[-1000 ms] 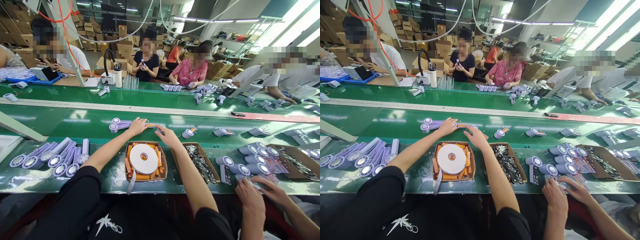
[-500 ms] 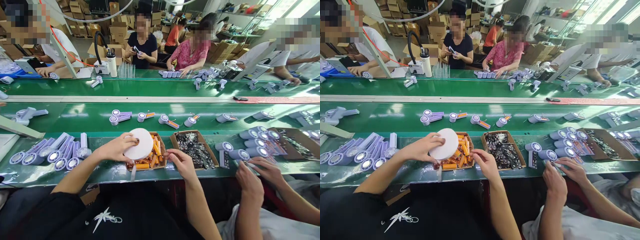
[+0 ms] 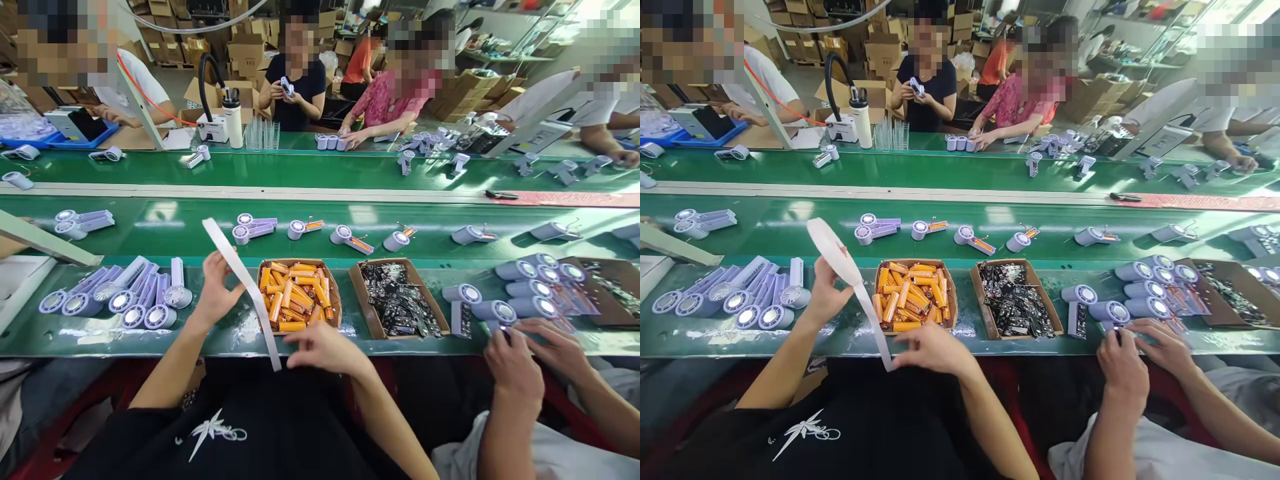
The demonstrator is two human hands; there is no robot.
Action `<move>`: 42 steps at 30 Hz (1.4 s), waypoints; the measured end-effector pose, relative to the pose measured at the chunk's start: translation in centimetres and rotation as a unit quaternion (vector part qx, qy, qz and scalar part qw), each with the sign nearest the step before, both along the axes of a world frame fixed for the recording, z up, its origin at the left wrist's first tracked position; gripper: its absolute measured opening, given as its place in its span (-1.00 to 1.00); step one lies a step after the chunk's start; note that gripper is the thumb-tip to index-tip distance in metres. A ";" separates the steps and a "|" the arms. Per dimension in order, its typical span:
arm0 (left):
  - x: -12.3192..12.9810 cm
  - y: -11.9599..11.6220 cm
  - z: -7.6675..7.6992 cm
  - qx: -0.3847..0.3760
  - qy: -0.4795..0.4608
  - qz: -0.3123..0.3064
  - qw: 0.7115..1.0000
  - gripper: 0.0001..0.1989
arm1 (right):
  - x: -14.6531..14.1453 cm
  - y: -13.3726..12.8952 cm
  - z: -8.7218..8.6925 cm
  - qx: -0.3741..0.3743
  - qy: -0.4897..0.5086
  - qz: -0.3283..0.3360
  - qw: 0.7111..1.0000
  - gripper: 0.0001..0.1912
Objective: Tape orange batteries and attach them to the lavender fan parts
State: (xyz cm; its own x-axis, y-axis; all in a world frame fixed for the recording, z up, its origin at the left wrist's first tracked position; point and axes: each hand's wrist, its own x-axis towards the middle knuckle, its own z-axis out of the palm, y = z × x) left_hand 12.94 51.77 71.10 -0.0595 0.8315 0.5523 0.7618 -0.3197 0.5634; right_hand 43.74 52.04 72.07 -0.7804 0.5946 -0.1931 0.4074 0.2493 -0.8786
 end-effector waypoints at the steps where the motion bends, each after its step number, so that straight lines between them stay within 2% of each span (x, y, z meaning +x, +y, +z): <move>1: -0.5 -0.2 -0.2 -0.003 -0.023 0.026 0.999 -0.30 | 0.9 0.9 0.1 0.041 0.005 -0.077 0.996 -0.63; 3: -1.0 -0.6 -0.3 -0.007 -0.044 0.041 0.998 -0.29 | 3.0 3.0 0.0 0.164 0.023 -0.242 0.956 -0.63; 4: -1.0 -0.8 -0.3 -0.010 -0.043 0.038 0.998 -0.29 | 4.1 4.0 -0.2 0.232 0.019 -0.290 0.928 -0.62; 5: -0.9 -1.0 -0.3 -0.011 -0.038 0.033 0.999 -0.28 | 5.1 5.0 -0.5 0.293 0.001 -0.305 0.906 -0.60; 6: -0.7 -1.2 -0.3 -0.011 -0.030 0.028 0.999 -0.28 | 5.9 5.8 -1.0 0.338 -0.026 -0.286 0.896 -0.59; 8: 0.0 -1.4 -0.5 -0.003 -0.005 0.023 1.000 -0.29 | 7.0 6.9 -2.3 0.370 -0.084 -0.200 0.903 -0.55; 10: 0.8 -1.5 -0.7 0.003 0.027 0.012 1.000 -0.32 | 7.2 7.3 -3.7 0.345 -0.112 -0.128 0.923 -0.50; 11: 1.3 -1.6 -0.9 0.004 0.043 0.001 0.999 -0.34 | 7.1 7.3 -4.2 0.324 -0.108 -0.114 0.933 -0.48; 13: 2.2 -1.6 -1.1 0.003 0.074 -0.032 0.997 -0.39 | 6.8 7.1 -4.8 0.278 -0.055 -0.128 0.950 -0.57; 15: 2.9 -1.7 -1.2 0.003 0.107 -0.070 0.992 -0.42 | 6.5 6.8 -4.6 0.218 0.057 -0.193 0.955 -0.73; 16: 3.2 -1.7 -1.2 0.001 0.125 -0.087 0.988 -0.42 | 6.5 6.6 -4.3 0.180 0.125 -0.241 0.945 -0.78; 18: 3.5 -1.8 -1.0 -0.011 0.173 -0.120 0.978 -0.42 | 6.5 5.9 -3.1 0.105 0.251 -0.351 0.896 -0.74; 20: 3.6 -1.9 -0.6 -0.020 0.229 -0.150 0.962 -0.43 | 6.4 4.9 -1.5 0.056 0.311 -0.429 0.846 -0.66; 21: 3.6 -1.9 -0.4 -0.019 0.256 -0.163 0.953 -0.43 | 6.3 4.3 -0.6 0.047 0.314 -0.447 0.837 -0.62; 23: 3.6 -1.9 0.1 -0.005 0.298 -0.189 0.936 -0.41 | 6.0 3.4 1.1 0.062 0.277 -0.443 0.850 -0.59; 26: 3.6 -1.7 0.8 0.010 0.341 -0.231 0.911 -0.40 | 5.6 2.9 3.3 0.161 0.174 -0.399 0.886 -0.62; 28: 3.7 -1.5 1.3 0.001 0.354 -0.263 0.898 -0.39 | 5.5 3.2 4.2 0.226 0.103 -0.359 0.900 -0.62; 30: 3.8 -1.4 2.0 -0.023 0.343 -0.293 0.892 -0.34 | 5.3 3.6 4.7 0.250 0.054 -0.313 0.915 -0.59; 35: 4.1 -0.9 3.5 -0.083 0.301 -0.331 0.890 -0.26 | 4.6 4.3 4.7 0.213 -0.010 -0.223 0.951 -0.56; 38: 4.2 -0.9 4.0 -0.099 0.278 -0.327 0.898 -0.30 | 4.9 4.3 4.3 0.149 -0.030 -0.194 0.969 -0.53; 40: 4.4 -1.2 4.2 -0.107 0.276 -0.324 0.898 -0.34 | 5.4 4.4 3.7 0.083 -0.008 -0.183 0.980 -0.46; 42: 4.7 -1.5 4.3 -0.120 0.291 -0.322 0.893 -0.38 | 5.5 4.4 2.9 0.018 0.066 -0.223 0.973 -0.42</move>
State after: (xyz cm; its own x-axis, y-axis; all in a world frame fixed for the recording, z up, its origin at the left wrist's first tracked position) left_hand 17.60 50.23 75.44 0.7123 0.6889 0.1343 0.6504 -0.7198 0.2428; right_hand 49.25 56.42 74.94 -0.4604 0.8839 -0.0821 0.3671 0.1054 -0.9242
